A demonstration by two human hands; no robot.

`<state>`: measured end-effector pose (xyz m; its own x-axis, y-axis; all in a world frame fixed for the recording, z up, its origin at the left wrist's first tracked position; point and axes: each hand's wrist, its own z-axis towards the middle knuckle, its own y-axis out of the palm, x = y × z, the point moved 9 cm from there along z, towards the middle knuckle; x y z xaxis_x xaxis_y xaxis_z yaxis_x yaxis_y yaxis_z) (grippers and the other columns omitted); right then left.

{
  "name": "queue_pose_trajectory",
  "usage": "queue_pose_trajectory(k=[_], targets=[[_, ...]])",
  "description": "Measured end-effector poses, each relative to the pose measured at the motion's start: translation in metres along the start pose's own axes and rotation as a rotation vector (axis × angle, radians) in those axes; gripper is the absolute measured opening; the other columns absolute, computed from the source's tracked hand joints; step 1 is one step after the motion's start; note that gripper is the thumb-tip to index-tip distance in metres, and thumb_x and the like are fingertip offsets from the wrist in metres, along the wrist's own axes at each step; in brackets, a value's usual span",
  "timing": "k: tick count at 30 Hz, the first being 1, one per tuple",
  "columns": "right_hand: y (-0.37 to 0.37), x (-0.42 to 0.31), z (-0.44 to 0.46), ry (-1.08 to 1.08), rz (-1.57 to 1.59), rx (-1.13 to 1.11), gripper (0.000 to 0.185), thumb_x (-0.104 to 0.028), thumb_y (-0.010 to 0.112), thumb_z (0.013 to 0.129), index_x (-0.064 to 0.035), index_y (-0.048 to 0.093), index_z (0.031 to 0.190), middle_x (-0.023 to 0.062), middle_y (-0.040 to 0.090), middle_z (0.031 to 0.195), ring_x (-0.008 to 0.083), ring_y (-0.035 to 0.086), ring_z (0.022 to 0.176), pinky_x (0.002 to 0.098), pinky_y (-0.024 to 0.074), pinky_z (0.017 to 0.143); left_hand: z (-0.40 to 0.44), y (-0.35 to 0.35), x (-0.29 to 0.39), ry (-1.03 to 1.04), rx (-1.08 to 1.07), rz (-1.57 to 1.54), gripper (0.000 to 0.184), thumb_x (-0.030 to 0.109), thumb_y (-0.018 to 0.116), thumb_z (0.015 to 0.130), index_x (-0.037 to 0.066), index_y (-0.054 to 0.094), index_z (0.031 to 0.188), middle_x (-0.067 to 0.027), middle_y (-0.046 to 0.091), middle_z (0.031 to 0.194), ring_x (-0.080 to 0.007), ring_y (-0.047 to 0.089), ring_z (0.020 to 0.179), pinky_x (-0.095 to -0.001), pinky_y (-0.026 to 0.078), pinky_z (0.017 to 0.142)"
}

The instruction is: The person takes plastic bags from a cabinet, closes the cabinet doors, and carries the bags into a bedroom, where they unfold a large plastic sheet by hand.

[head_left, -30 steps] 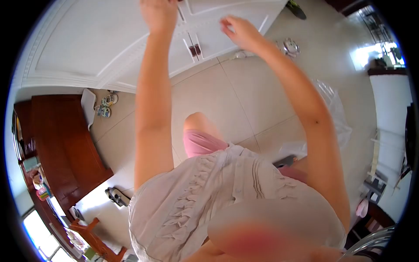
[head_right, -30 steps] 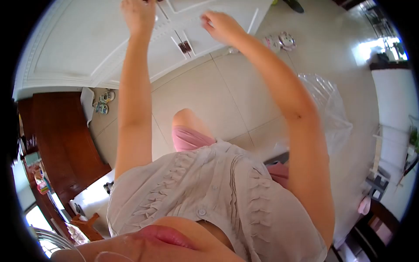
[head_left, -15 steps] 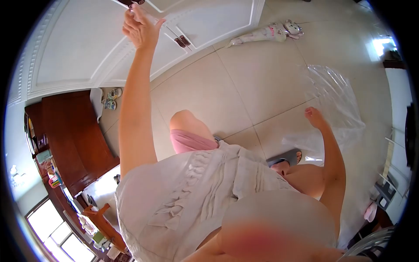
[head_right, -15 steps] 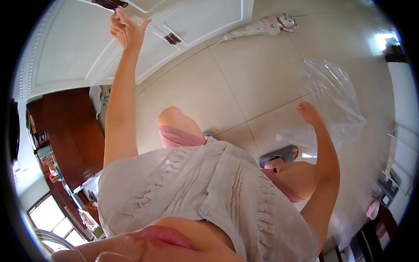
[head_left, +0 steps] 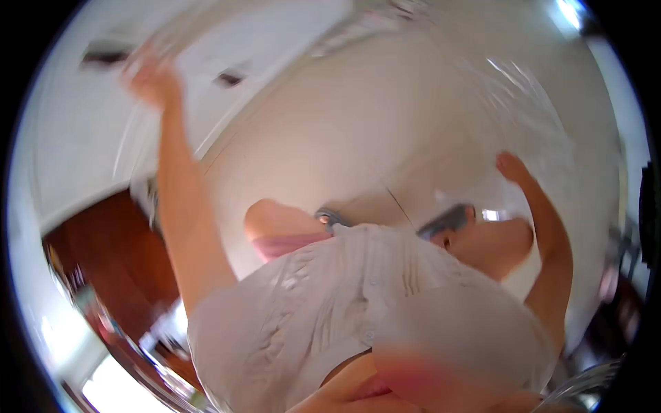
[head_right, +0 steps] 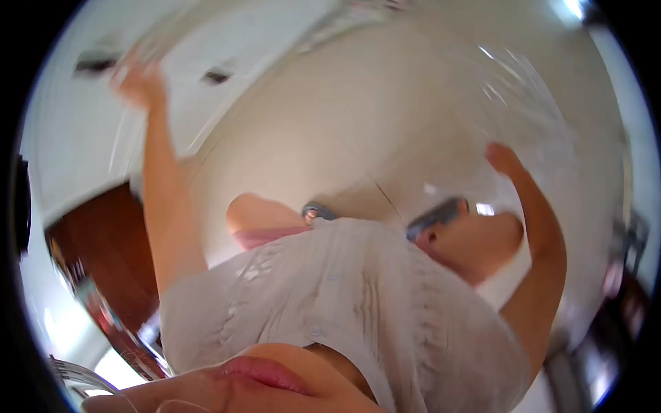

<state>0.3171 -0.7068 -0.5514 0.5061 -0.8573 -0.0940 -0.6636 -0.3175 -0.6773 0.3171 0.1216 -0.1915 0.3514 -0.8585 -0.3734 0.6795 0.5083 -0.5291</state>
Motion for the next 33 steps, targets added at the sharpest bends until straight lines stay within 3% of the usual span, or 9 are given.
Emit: queue_pose_trajectory(k=[5,11,13,19,22,28,30,32,33], targets=[[-0.012,0.005,-0.081,0.461,-0.006,0.215,0.103,-0.044,0.076,0.072,-0.0223,0.013,0.151,0.0173,0.023,0.153,0.0407,0.035,0.132,0.0566,0.0330,0.105,-0.042,-0.030,0.034,-0.247,-0.419,-0.114,0.075,0.032,0.070,0.083,0.035,0.030,0.147,-0.0281,0.010,0.151,-0.0338,0.049,0.117,-0.0498,0.037,0.100],[0.072,0.054,-0.086,0.652,-0.020,0.055,0.116,-0.045,0.079,0.069,-0.0289,-0.001,0.152,0.0178,0.013,0.156,0.0424,0.038,0.130,0.0629,0.0382,0.096,-0.155,-0.041,0.136,0.121,-0.762,-0.430,0.072,0.019,0.071,0.082,0.021,0.035,0.145,-0.0239,0.025,0.144,-0.0354,0.044,0.121,-0.0481,0.038,0.099],[0.114,0.070,-0.078,0.677,0.058,0.045,0.117,-0.045,0.079,0.069,-0.0253,0.000,0.152,0.0202,0.021,0.153,0.0430,0.042,0.127,0.0595,0.0422,0.095,-0.212,-0.042,0.186,-0.054,-1.507,-0.762,0.067,0.019,0.072,0.082,0.016,0.041,0.141,-0.0216,0.043,0.135,-0.0334,0.048,0.118,-0.0426,0.041,0.098],[0.173,0.076,-0.038,0.502,0.239,0.112,0.026,-0.021,0.057,0.088,-0.0061,0.057,0.109,0.0207,0.063,0.110,0.0344,0.062,0.104,0.0463,0.0515,0.084,-0.189,-0.113,0.316,0.069,-2.003,-0.896,0.057,0.017,0.068,0.086,0.009,0.045,0.137,-0.0152,0.057,0.123,-0.0247,0.060,0.102,-0.0353,0.048,0.088],[0.117,0.079,-0.129,0.934,0.168,0.438,0.055,-0.045,0.065,0.080,-0.0088,0.056,0.121,0.0187,0.063,0.113,0.0341,0.059,0.108,0.0462,0.0482,0.088,-0.124,-0.133,0.343,0.248,-1.540,-1.069,0.051,0.016,0.065,0.088,0.009,0.047,0.135,-0.0148,0.059,0.118,-0.0219,0.061,0.095,-0.0337,0.049,0.084],[0.241,0.021,-0.143,1.382,1.974,0.263,0.069,-0.058,0.060,0.082,-0.0154,0.049,0.135,0.0147,0.053,0.133,0.0272,0.041,0.130,0.0465,0.0375,0.101,-0.232,-0.146,0.288,-0.644,-1.875,-1.199,0.036,0.023,0.058,0.095,0.010,0.052,0.127,-0.0055,0.064,0.110,-0.0121,0.062,0.091,-0.0268,0.048,0.077],[0.293,0.020,-0.049,1.255,2.539,0.765,0.036,-0.038,0.048,0.091,-0.0147,0.062,0.115,0.0106,0.063,0.111,0.0220,0.053,0.110,0.0402,0.0398,0.100,-0.253,-0.193,0.293,-0.887,-2.000,-1.088,0.033,0.024,0.057,0.095,0.009,0.053,0.125,-0.0054,0.065,0.108,-0.0122,0.062,0.093,-0.0274,0.049,0.078],[0.191,0.036,0.013,0.312,2.659,1.154,0.015,-0.019,0.047,0.090,-0.0102,0.053,0.079,0.0030,0.054,0.075,0.0157,0.051,0.065,0.0380,0.0500,0.061,-0.246,-0.243,0.306,-1.030,-2.095,-1.093,0.032,0.023,0.058,0.095,0.007,0.054,0.123,-0.0046,0.065,0.107,-0.0125,0.063,0.093,-0.0261,0.049,0.077],[0.130,0.041,-0.002,0.956,2.204,1.136,0.010,-0.016,0.054,0.090,-0.0065,0.056,0.087,0.0025,0.050,0.069,0.0133,0.047,0.055,0.0311,0.0458,0.048,-0.244,-0.262,0.316,-1.083,-2.129,-1.098,0.032,0.022,0.059,0.094,0.006,0.055,0.121,-0.0036,0.066,0.106,-0.0122,0.063,0.092,-0.0243,0.048,0.075]])
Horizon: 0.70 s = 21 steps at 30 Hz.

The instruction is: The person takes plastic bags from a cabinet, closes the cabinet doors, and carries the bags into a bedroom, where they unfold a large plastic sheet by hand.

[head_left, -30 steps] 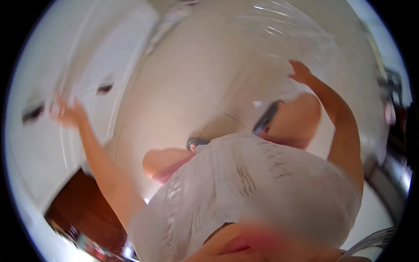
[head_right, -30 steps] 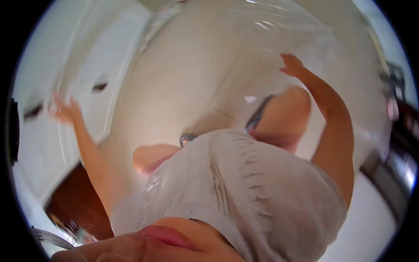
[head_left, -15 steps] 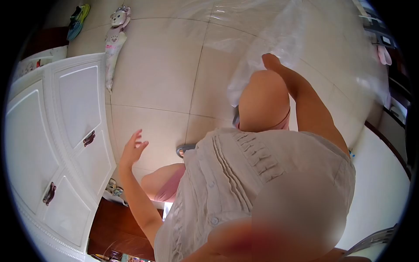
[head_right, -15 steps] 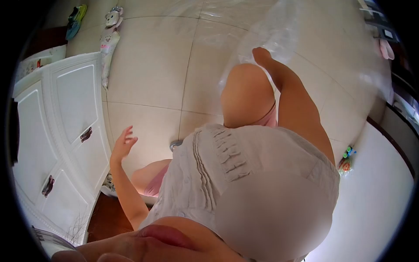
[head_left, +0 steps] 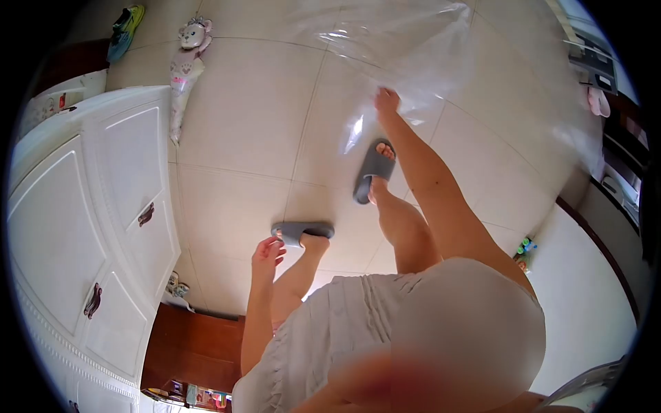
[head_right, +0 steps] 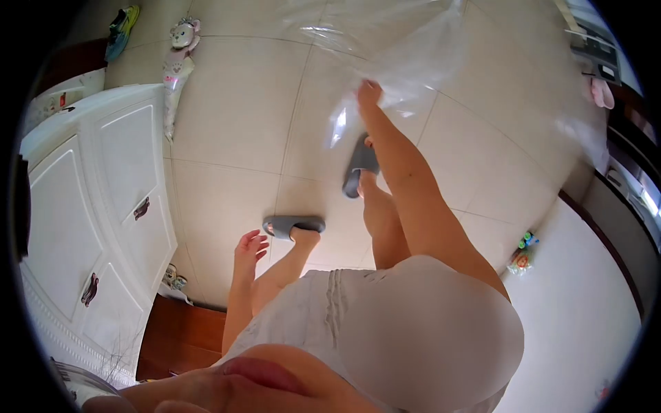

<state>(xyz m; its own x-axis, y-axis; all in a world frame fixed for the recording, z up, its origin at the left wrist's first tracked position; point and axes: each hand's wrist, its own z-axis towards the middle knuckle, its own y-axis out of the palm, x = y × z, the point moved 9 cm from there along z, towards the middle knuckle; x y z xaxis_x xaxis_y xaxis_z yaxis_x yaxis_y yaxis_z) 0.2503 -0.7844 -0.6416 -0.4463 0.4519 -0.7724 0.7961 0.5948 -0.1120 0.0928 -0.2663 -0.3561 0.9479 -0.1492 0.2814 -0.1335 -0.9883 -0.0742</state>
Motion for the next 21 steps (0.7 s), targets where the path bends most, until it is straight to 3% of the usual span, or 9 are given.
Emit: queue_pose_trajectory(k=[2,4,7,10,14,17,19,20,21], targets=[[0.076,-0.118,-0.097,-0.093,-0.041,-0.177,0.023,-0.020,0.055,0.092,0.0007,0.058,0.101,0.0019,0.050,0.068,0.0105,0.047,0.053,0.0284,0.0426,0.047,-0.019,0.025,-0.008,0.015,-0.054,-0.004,0.031,0.022,0.058,0.094,0.007,0.055,0.122,-0.0032,0.066,0.105,-0.0125,0.063,0.092,-0.0245,0.049,0.076],[0.102,-0.184,-0.186,-0.188,-0.131,-0.420,0.027,-0.024,0.055,0.094,0.0015,0.060,0.099,0.0014,0.052,0.068,0.0096,0.046,0.052,0.0276,0.0425,0.048,-0.042,0.045,0.000,0.033,-0.085,-0.019,0.031,0.021,0.058,0.095,0.006,0.055,0.122,-0.0028,0.067,0.103,-0.0123,0.064,0.090,-0.0249,0.049,0.077],[0.069,-0.232,-0.319,-0.079,-0.345,-0.530,0.032,-0.029,0.059,0.092,0.0002,0.060,0.078,0.0015,0.052,0.057,0.0091,0.049,0.049,0.0294,0.0399,0.045,-0.084,0.083,0.032,0.046,-0.206,0.042,0.044,0.040,0.052,0.097,0.008,0.050,0.128,-0.0083,0.061,0.117,-0.0177,0.059,0.105,-0.0330,0.048,0.089],[0.018,-0.263,-0.426,0.131,-0.373,-0.628,0.029,-0.027,0.058,0.094,0.0001,0.061,0.084,0.0000,0.051,0.058,0.0069,0.048,0.051,0.0259,0.0366,0.045,-0.126,0.118,0.076,0.003,-0.370,-0.478,0.079,0.070,0.033,0.089,0.011,0.033,0.141,-0.0139,0.047,0.136,-0.0265,0.046,0.124,-0.0441,0.039,0.101],[-0.047,-0.328,-0.506,0.202,-0.291,-0.641,0.027,-0.022,0.048,0.100,-0.0001,0.063,0.104,0.0017,0.056,0.067,0.0061,0.045,0.048,0.0245,0.0374,0.045,-0.172,0.154,0.142,-0.125,-0.215,-0.733,0.092,0.080,0.028,0.083,0.013,0.028,0.146,-0.0152,0.044,0.140,-0.0326,0.042,0.129,-0.0513,0.036,0.102],[-0.082,-0.391,-0.507,0.042,-0.424,-0.668,0.040,-0.031,0.038,0.103,-0.0037,0.055,0.127,0.0038,0.064,0.080,0.0066,0.045,0.046,0.0232,0.0395,0.044,-0.193,0.203,0.174,-0.004,-0.571,-0.915,0.094,0.081,0.031,0.082,0.013,0.029,0.146,-0.0156,0.044,0.140,-0.0336,0.040,0.130,-0.0541,0.035,0.101],[-0.096,-0.466,-0.503,0.134,-0.411,-0.577,0.045,-0.034,0.034,0.104,-0.0054,0.051,0.134,0.0063,0.069,0.094,0.0042,0.042,0.045,0.0215,0.0390,0.043,-0.202,0.216,0.157,-0.167,-0.319,-0.402,0.095,0.081,0.036,0.081,0.012,0.030,0.146,-0.0153,0.042,0.142,-0.0329,0.043,0.127,-0.0549,0.037,0.099],[-0.103,-0.495,-0.493,0.072,-0.374,-0.614,0.046,-0.034,0.033,0.104,-0.0060,0.047,0.137,0.0091,0.069,0.106,0.0023,0.041,0.043,0.0197,0.0372,0.041,-0.219,0.229,0.173,-0.171,-0.316,-0.404,0.095,0.081,0.036,0.081,0.012,0.030,0.146,-0.0153,0.042,0.142,-0.0329,0.043,0.127,-0.0549,0.037,0.099],[-0.104,-0.544,-0.496,0.057,-0.289,-0.569,0.041,-0.029,0.037,0.103,-0.0064,0.050,0.135,0.0085,0.070,0.101,0.0032,0.037,0.042,0.0202,0.0359,0.039,-0.237,0.238,0.189,-0.218,-0.266,-0.361,0.092,0.078,0.043,0.081,0.013,0.033,0.144,-0.0139,0.046,0.136,-0.0323,0.046,0.122,-0.0530,0.040,0.095]])
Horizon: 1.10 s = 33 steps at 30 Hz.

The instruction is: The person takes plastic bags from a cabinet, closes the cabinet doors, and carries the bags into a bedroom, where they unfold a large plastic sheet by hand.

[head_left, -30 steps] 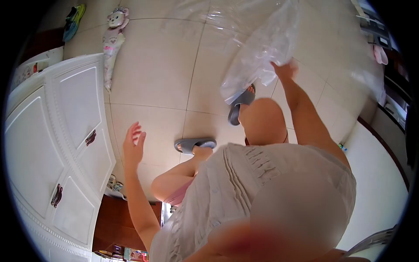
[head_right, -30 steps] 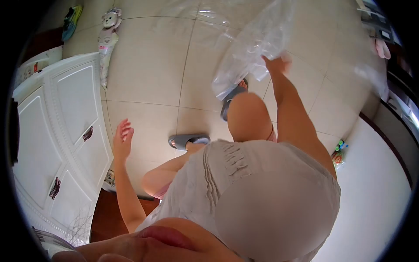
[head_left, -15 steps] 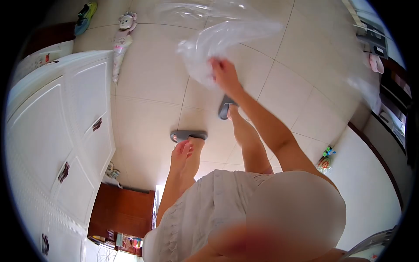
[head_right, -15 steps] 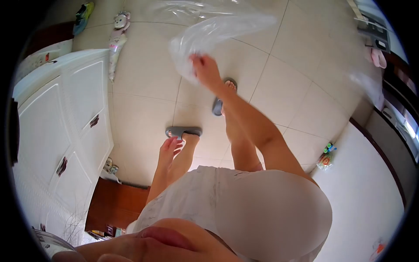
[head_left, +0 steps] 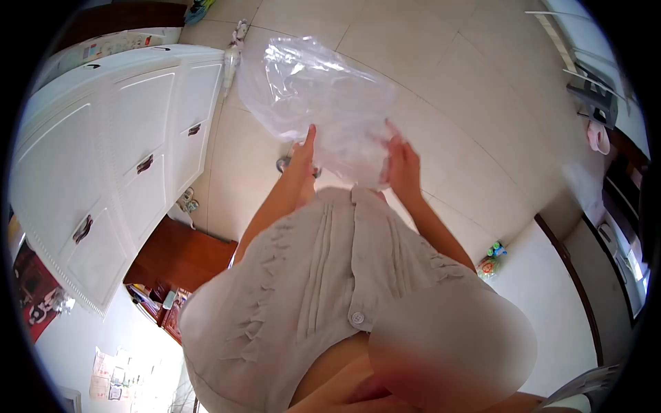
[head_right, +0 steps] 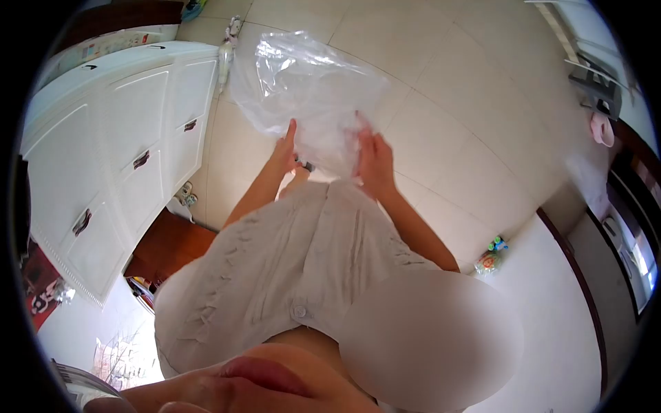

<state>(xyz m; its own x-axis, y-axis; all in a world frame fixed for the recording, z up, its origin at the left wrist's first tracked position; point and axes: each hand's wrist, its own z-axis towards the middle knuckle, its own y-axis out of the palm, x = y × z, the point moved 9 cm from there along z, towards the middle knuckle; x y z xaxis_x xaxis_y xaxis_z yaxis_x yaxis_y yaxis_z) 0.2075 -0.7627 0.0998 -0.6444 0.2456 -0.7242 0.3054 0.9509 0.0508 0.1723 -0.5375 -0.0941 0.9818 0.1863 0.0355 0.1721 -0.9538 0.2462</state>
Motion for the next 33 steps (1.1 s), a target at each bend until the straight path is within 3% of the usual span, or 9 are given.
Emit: queue_pose_trajectory(k=[5,7,13,16,23,24,27,28,33], targets=[[-0.055,-0.114,-0.023,-0.176,0.038,0.048,0.044,-0.033,0.034,0.104,-0.0068,0.046,0.137,0.0121,0.068,0.111,0.0023,0.038,0.043,0.0193,0.0339,0.039,-0.018,0.065,0.020,-0.166,0.120,-0.398,0.060,0.057,0.062,0.085,0.012,0.053,0.124,-0.0075,0.057,0.100,-0.0239,0.056,0.093,-0.0447,0.048,0.083],[-0.066,-0.156,-0.022,-0.242,0.041,0.085,0.045,-0.035,0.033,0.104,-0.0071,0.046,0.138,0.0129,0.067,0.112,0.0020,0.039,0.043,0.0188,0.0331,0.039,-0.005,0.088,0.080,0.163,-0.028,-0.246,0.029,0.037,0.064,0.091,0.010,0.059,0.099,-0.0005,0.049,0.073,-0.0149,0.054,0.069,-0.0332,0.049,0.065],[-0.078,-0.250,0.036,-0.264,0.260,0.222,0.039,-0.029,0.042,0.102,-0.0003,0.053,0.126,0.0167,0.067,0.111,0.0043,0.044,0.051,0.0197,0.0344,0.041,-0.135,0.090,0.272,0.840,0.209,-0.040,0.020,0.025,0.054,0.096,0.008,0.058,0.087,0.0022,0.044,0.060,-0.0094,0.043,0.045,-0.0245,0.037,0.038],[-0.042,-0.306,0.087,-0.326,0.226,0.111,0.036,-0.024,0.044,0.101,0.0036,0.056,0.120,0.0165,0.067,0.109,0.0065,0.052,0.059,0.0195,0.0369,0.044,-0.178,0.057,0.338,0.897,0.254,-0.018,0.025,0.027,0.051,0.097,0.006,0.058,0.085,0.0029,0.041,0.057,-0.0085,0.037,0.042,-0.0251,0.035,0.036],[0.096,-0.462,0.218,-0.428,0.177,0.046,0.027,-0.015,0.046,0.100,0.0038,0.059,0.113,0.0154,0.069,0.104,0.0065,0.057,0.066,0.0187,0.0396,0.046,-0.164,-0.013,0.463,0.599,0.017,-0.465,0.024,0.027,0.051,0.096,0.006,0.054,0.085,0.0030,0.037,0.054,-0.0087,0.033,0.040,-0.0245,0.027,0.036],[0.104,-0.476,0.232,-0.404,0.159,0.044,0.027,-0.015,0.046,0.100,0.0038,0.059,0.113,0.0154,0.069,0.104,0.0065,0.057,0.066,0.0187,0.0396,0.046,-0.172,0.001,0.492,0.558,-0.240,-0.568,0.021,0.025,0.053,0.094,0.006,0.056,0.086,0.0022,0.045,0.056,-0.0112,0.040,0.043,-0.0249,0.032,0.040],[0.127,-0.547,0.280,-0.464,0.169,-0.007,0.024,-0.017,0.050,0.098,0.0022,0.061,0.107,0.0146,0.070,0.101,0.0087,0.060,0.074,0.0203,0.0451,0.051,-0.192,0.017,0.573,0.555,0.008,-0.640,0.015,0.020,0.053,0.092,0.006,0.059,0.090,0.0011,0.054,0.063,-0.0130,0.048,0.051,-0.0266,0.040,0.048],[0.125,-0.567,0.289,-0.469,0.171,0.061,0.023,-0.019,0.052,0.098,0.0013,0.061,0.105,0.0131,0.070,0.097,0.0087,0.060,0.072,0.0211,0.0457,0.052,-0.195,0.037,0.610,0.589,-0.301,-0.595,0.017,0.019,0.051,0.095,0.005,0.061,0.096,-0.0018,0.065,0.077,-0.0155,0.059,0.065,-0.0311,0.050,0.061],[0.102,-0.655,0.356,-0.545,0.209,0.212,0.020,-0.020,0.057,0.095,-0.0007,0.063,0.097,0.0076,0.068,0.084,0.0098,0.059,0.068,0.0220,0.0467,0.053,-0.215,0.098,0.760,0.640,-0.399,-0.571,0.022,0.021,0.049,0.099,0.005,0.063,0.100,-0.0079,0.070,0.094,-0.0192,0.067,0.081,-0.0346,0.057,0.076]])
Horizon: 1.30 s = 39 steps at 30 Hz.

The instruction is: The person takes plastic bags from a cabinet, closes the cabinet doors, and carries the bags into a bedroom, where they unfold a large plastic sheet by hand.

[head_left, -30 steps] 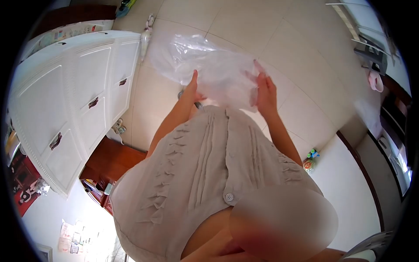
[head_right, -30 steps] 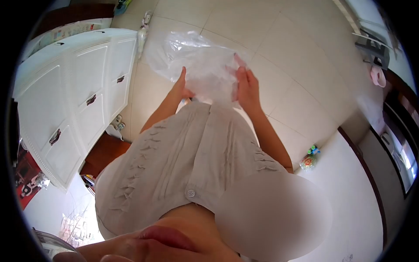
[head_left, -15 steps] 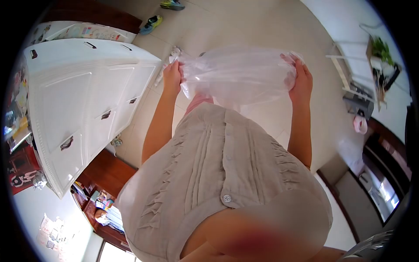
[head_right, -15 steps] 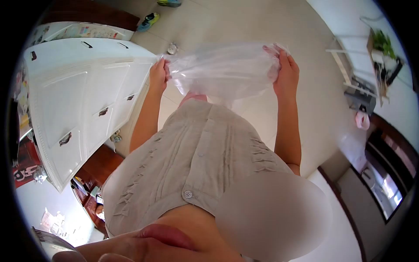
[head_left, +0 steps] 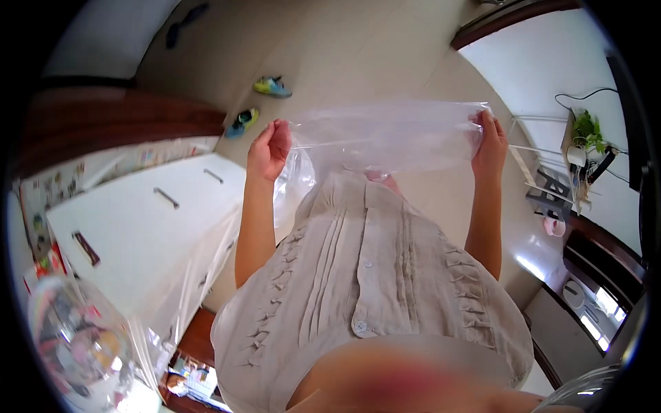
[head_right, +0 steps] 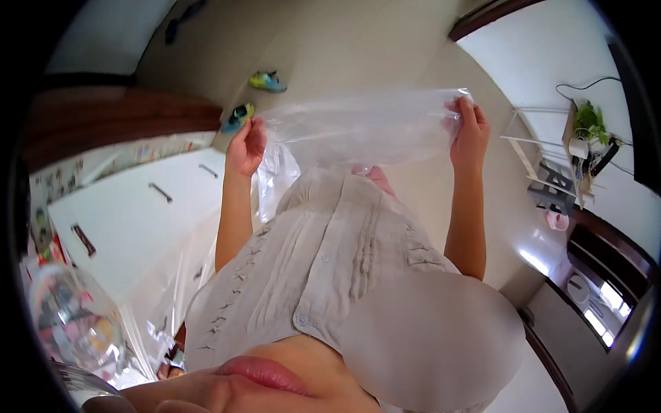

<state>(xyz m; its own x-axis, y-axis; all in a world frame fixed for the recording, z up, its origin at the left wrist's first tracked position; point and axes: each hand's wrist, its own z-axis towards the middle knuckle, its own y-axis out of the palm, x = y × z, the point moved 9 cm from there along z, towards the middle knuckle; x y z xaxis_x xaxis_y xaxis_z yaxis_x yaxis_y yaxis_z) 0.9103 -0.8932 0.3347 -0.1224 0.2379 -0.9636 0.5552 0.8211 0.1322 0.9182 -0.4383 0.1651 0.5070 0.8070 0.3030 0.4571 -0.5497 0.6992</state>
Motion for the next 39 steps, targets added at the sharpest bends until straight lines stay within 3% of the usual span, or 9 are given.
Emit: queue_pose_trajectory(k=[6,7,11,14,18,23,27,36,39], targets=[[0.037,-0.026,0.152,-0.086,-0.162,0.005,0.021,-0.020,0.064,0.092,-0.0036,0.063,0.079,0.0020,0.060,0.073,0.0060,0.053,0.064,0.0201,0.0400,0.053,0.131,0.104,0.061,0.267,-0.093,-0.041,0.025,0.025,0.055,0.097,0.010,0.057,0.077,-0.0001,0.054,0.065,-0.0085,0.044,0.054,-0.0232,0.030,0.045],[0.053,-0.029,0.183,-0.139,-0.195,-0.054,0.025,-0.022,0.064,0.092,-0.0047,0.062,0.074,0.0003,0.057,0.069,0.0052,0.050,0.060,0.0205,0.0377,0.051,0.142,0.122,0.070,0.316,0.143,-0.022,0.032,0.028,0.057,0.096,0.013,0.050,0.069,0.0021,0.042,0.057,-0.0083,0.033,0.048,-0.0239,0.025,0.044],[0.113,-0.081,0.304,-0.315,-0.547,-0.088,0.036,-0.026,0.065,0.090,-0.0034,0.058,0.064,0.0006,0.048,0.051,0.0086,0.044,0.048,0.0269,0.0339,0.046,0.224,0.191,0.106,0.209,0.068,-0.281,0.041,0.034,0.056,0.096,0.018,0.044,0.061,0.0051,0.041,0.052,-0.0056,0.037,0.043,-0.0193,0.034,0.038],[0.161,-0.131,0.375,-0.449,-0.808,-0.133,0.038,-0.028,0.063,0.091,0.0007,0.056,0.067,0.0100,0.045,0.051,0.0178,0.042,0.044,0.0337,0.0341,0.046,0.280,0.243,0.147,0.169,-0.101,-0.310,0.040,0.038,0.055,0.096,0.016,0.050,0.063,0.0047,0.048,0.054,-0.0076,0.048,0.048,-0.0231,0.043,0.046],[0.203,-0.191,0.471,-0.729,-0.818,-0.148,0.040,-0.029,0.061,0.092,0.0017,0.055,0.068,0.0116,0.044,0.052,0.0221,0.040,0.045,0.0359,0.0339,0.047,0.329,0.382,0.171,0.296,-0.283,-0.150,0.036,0.046,0.055,0.093,0.011,0.063,0.092,-0.0060,0.064,0.094,-0.0196,0.060,0.085,-0.0388,0.049,0.079],[0.211,-0.157,0.638,-0.189,-0.555,-0.228,0.037,-0.029,0.059,0.094,0.0017,0.060,0.073,0.0066,0.051,0.055,0.0139,0.044,0.047,0.0325,0.0365,0.047,0.456,0.508,0.134,0.214,-0.561,0.342,0.066,0.050,0.059,0.089,0.008,0.045,0.138,-0.0140,0.052,0.135,-0.0317,0.054,0.117,-0.0521,0.039,0.103],[0.199,-0.175,0.755,-0.048,-0.419,-0.096,0.030,-0.026,0.058,0.095,0.0005,0.062,0.081,-0.0022,0.054,0.066,0.0066,0.042,0.054,0.0268,0.0367,0.049,0.575,0.635,0.114,0.100,-0.715,0.702,0.037,0.031,0.058,0.094,0.001,0.059,0.116,-0.0172,0.060,0.123,-0.0300,0.058,0.112,-0.0491,0.041,0.102],[0.099,-0.263,0.954,-0.216,-0.348,0.220,0.028,-0.028,0.068,0.089,-0.0025,0.059,0.096,-0.0019,0.056,0.069,0.0050,0.046,0.062,0.0213,0.0372,0.055,0.805,0.991,0.089,0.109,-1.000,0.750,0.018,0.017,0.051,0.098,0.001,0.059,0.102,-0.0170,0.068,0.098,-0.0231,0.067,0.086,-0.0370,0.054,0.080],[0.071,-0.273,1.048,-0.273,-0.461,0.293,0.035,-0.032,0.072,0.084,-0.0032,0.059,0.097,0.0004,0.057,0.070,0.0080,0.050,0.063,0.0236,0.0411,0.057,0.882,1.070,0.061,0.058,-0.917,0.706,0.022,0.025,0.046,0.101,0.005,0.054,0.096,-0.0184,0.068,0.092,-0.0169,0.064,0.055,-0.0285,0.053,0.051]])
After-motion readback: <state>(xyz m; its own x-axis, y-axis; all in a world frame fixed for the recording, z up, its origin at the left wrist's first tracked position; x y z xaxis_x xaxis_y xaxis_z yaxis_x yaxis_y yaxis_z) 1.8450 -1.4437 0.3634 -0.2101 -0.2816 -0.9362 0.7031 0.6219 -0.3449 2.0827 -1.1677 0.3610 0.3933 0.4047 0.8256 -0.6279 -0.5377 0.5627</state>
